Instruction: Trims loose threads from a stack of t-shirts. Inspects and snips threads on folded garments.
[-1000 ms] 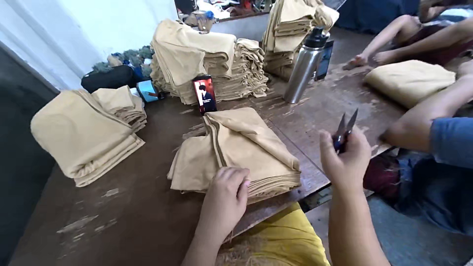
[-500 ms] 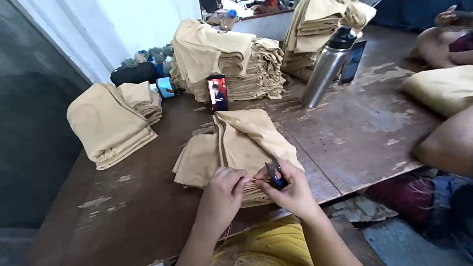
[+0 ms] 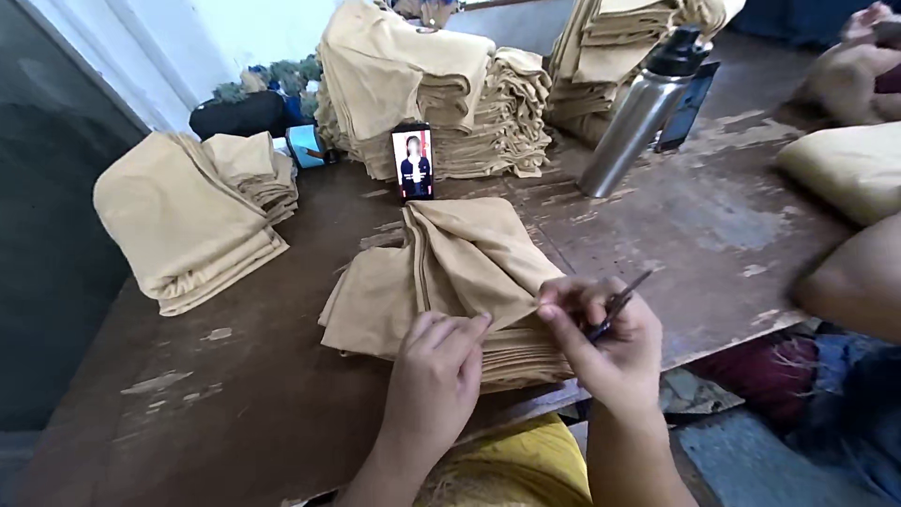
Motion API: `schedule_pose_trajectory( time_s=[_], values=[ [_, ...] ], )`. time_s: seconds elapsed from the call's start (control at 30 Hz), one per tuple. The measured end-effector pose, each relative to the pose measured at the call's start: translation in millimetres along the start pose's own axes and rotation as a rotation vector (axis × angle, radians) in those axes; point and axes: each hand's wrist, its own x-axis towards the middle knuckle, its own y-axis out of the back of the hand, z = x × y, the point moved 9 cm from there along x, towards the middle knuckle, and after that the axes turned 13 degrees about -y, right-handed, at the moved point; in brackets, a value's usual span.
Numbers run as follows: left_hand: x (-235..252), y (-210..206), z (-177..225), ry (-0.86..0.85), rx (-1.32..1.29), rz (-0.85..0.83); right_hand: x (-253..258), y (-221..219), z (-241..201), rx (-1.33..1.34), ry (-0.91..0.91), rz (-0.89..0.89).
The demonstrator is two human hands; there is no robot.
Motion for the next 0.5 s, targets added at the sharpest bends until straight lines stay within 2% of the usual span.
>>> schedule_pose_trajectory(
  time_s=[0.1,0.2,0.27,0.33,0.5],
  values=[
    [2.0,-10.0,-3.5,0.148,-0.447,0.095,2.3,-4.9,13.4,-0.103,-0.049,0.057],
    [0.3,-19.2,-15.1,0.333,-0.910,0.190,-5.9,-26.4,32.6,-0.147,-0.158,-0.045],
    [-5.9,-27.0,-23.0,0.412,-1.122,0.252,-12.4,-30.7,33.8,-0.119,-0.168,-0.097],
    [-13.0,-29.3,-26.5,0.403,-1.184,0.303,-19.5,-27.2,28.8,-0.103,-0.158,-0.139],
    [-23.7,-25.5,-23.7,0.326,-1.004,0.387,-45.3,-24.1,14.5,-0.268,-0.129,-0.238]
  ],
)
